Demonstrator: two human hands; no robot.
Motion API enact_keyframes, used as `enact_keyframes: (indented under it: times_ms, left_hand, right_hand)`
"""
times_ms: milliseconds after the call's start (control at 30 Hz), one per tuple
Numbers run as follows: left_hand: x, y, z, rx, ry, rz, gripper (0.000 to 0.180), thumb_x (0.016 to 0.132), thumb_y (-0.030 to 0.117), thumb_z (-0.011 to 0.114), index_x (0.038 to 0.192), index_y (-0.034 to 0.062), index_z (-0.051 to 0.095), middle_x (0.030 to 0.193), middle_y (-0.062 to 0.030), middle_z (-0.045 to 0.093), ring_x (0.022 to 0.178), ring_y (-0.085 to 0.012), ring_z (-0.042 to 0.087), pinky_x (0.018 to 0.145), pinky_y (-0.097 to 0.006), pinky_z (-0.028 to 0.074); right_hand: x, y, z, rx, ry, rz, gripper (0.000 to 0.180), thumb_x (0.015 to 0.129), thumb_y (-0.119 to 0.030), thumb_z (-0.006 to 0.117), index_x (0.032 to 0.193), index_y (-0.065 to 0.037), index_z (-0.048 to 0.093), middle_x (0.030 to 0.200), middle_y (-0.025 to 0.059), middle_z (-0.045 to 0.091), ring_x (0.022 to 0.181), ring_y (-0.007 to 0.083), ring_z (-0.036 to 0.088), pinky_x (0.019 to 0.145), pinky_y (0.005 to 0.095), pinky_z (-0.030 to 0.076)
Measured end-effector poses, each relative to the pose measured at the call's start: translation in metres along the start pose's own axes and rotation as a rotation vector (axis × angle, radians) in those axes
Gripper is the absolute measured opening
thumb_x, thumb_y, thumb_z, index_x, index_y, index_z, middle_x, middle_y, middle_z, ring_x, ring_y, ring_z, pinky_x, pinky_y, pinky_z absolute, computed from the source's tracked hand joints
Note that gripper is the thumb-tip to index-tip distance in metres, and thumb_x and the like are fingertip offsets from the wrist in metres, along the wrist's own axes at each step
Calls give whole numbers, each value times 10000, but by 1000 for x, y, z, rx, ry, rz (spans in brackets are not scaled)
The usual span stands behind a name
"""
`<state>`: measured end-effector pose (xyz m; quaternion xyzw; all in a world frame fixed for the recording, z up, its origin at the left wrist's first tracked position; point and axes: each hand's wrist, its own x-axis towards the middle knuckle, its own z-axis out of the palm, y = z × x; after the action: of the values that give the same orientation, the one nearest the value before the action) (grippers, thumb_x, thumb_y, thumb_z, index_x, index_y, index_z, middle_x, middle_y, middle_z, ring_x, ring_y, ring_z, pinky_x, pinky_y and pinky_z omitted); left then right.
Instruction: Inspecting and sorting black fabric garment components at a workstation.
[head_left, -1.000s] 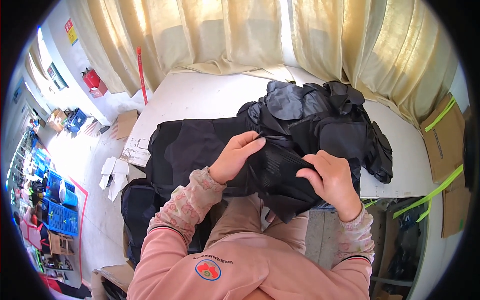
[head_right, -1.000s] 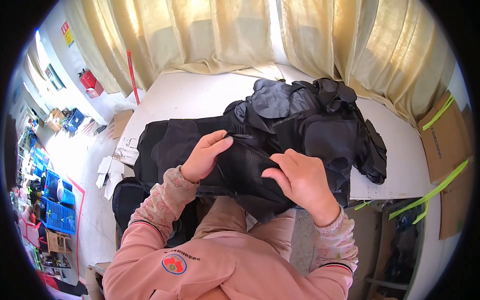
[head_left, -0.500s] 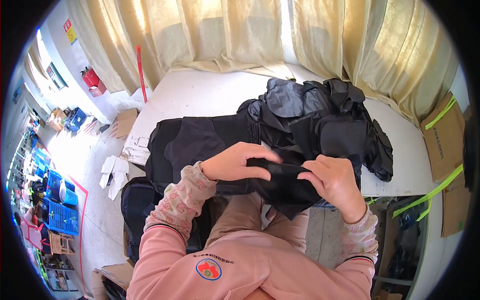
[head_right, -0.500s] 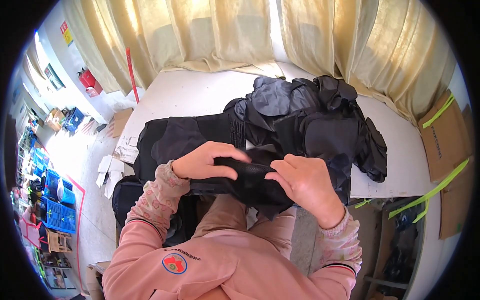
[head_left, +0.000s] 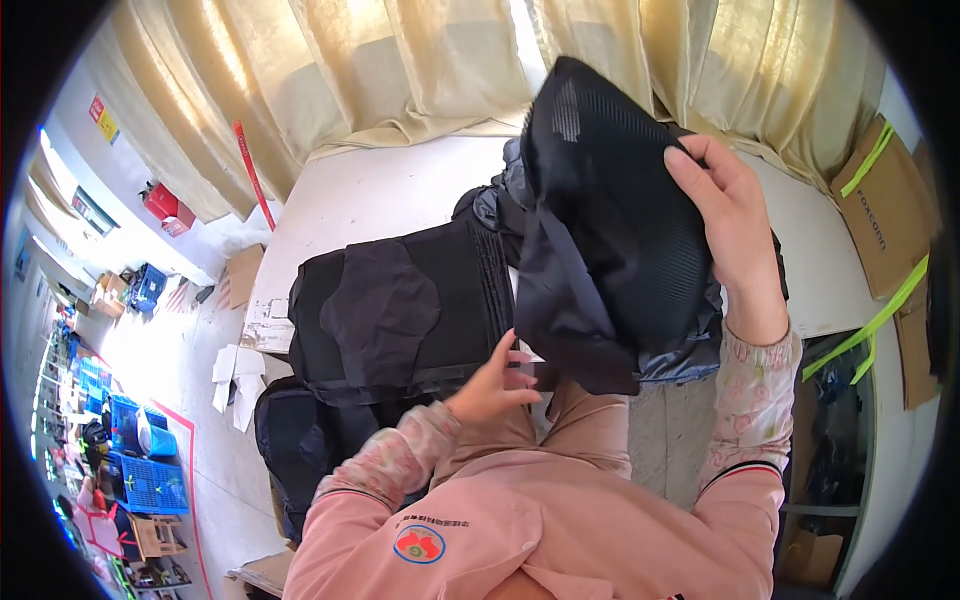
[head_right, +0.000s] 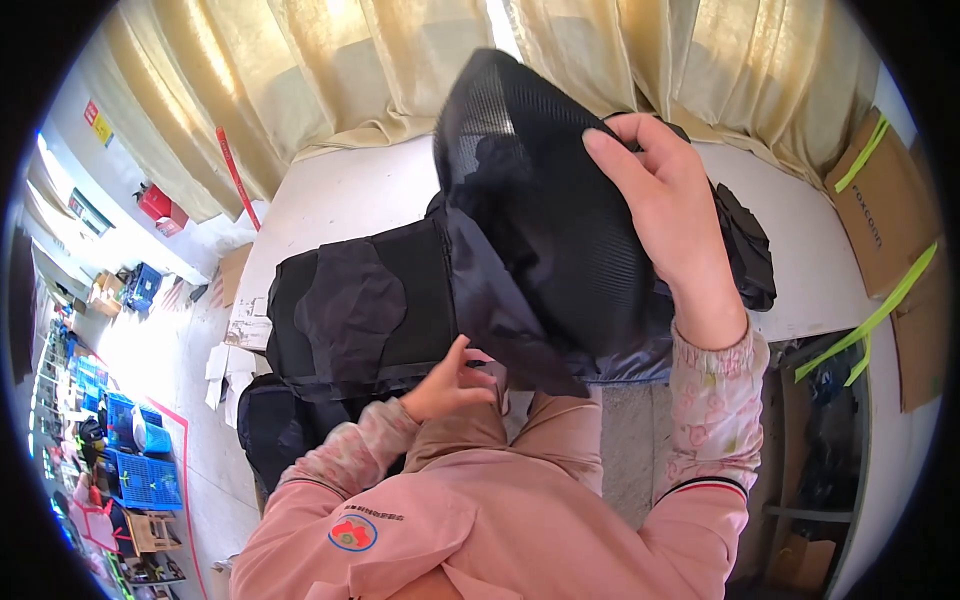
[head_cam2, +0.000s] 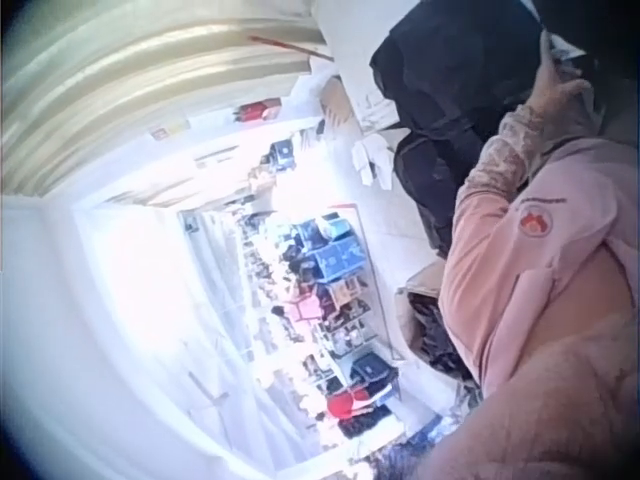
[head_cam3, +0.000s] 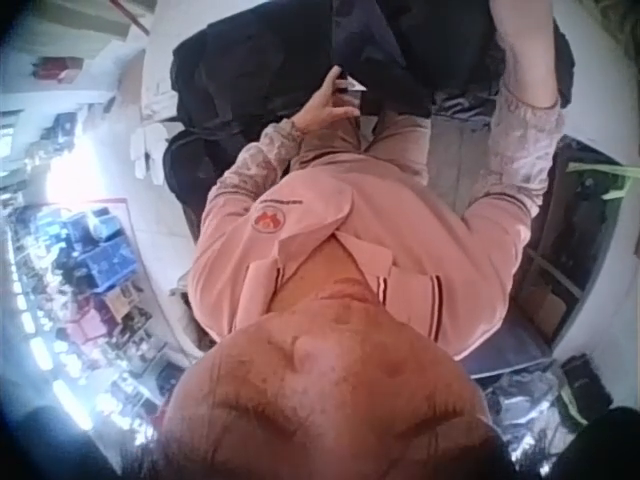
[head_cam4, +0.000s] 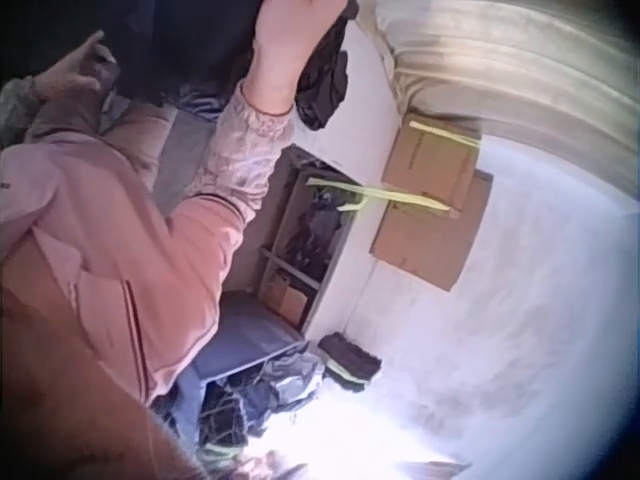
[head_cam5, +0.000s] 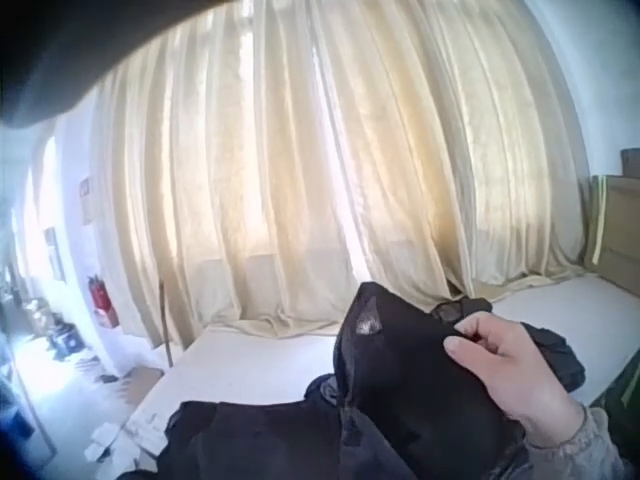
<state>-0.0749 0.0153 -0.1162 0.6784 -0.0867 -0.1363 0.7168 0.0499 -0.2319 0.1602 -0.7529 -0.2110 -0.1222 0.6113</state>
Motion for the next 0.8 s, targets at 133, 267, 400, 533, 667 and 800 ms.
enact_keyframes:
  times_ms: [133, 267, 400, 533, 667, 800]
  left_hand:
    - [9, -17, 52, -213, 144, 85, 954, 753, 58, 775, 1449, 67, 123, 1223, -136, 474, 1005, -217, 587, 842, -343, 512]
    - [32, -60, 61, 253, 144, 268, 509, 781, 141, 760, 1218, 41, 519, 1062, -77, 571, 1019, -181, 556, 824, -326, 492]
    - [52, -121, 38, -126, 391, 374, 332, 825, 193, 718, 1112, 56, 624, 1072, -92, 623, 987, -243, 579, 852, -334, 480]
    - [21, 93, 44, -1115, 305, 241, 431, 933, 293, 537, 1277, 34, 522, 1343, -82, 511, 1200, -248, 498, 1030, -390, 399]
    - [22, 94, 1, -1267, 209, 173, 485, 961, 404, 428, 1250, 29, 533, 1275, -99, 570, 1179, -283, 525, 1035, -444, 388]
    - [25, 103, -31, -1211, 92, 220, 484, 966, 398, 410, 1240, 21, 541, 1226, -122, 597, 1131, -288, 557, 1011, -428, 409]
  right_hand:
    - [-7, -5, 21, 431, -62, 83, 153, 944, -140, 553, 1026, -18, 596, 926, 7, 640, 820, 58, 582, 729, 205, 458]
    - [-12, -11, 35, 621, -42, 142, 157, 945, -134, 550, 1040, -15, 585, 938, 20, 644, 831, 70, 590, 744, 210, 464]
    - [-18, -11, 64, 660, 15, 126, 141, 926, -129, 592, 1009, -21, 557, 823, 18, 631, 689, 41, 556, 604, 189, 441]
    - [-30, 37, 70, 281, -53, 38, 154, 909, -116, 613, 996, -42, 509, 686, -27, 528, 585, 23, 454, 525, 204, 372]
    - [-48, 84, 84, -103, -237, 38, 237, 857, -132, 651, 992, 0, 507, 751, 108, 555, 655, 153, 541, 619, 289, 451]
    - [-37, 171, 55, -332, -46, -103, 254, 845, -178, 652, 971, 22, 557, 800, 169, 592, 663, 236, 560, 643, 326, 459]
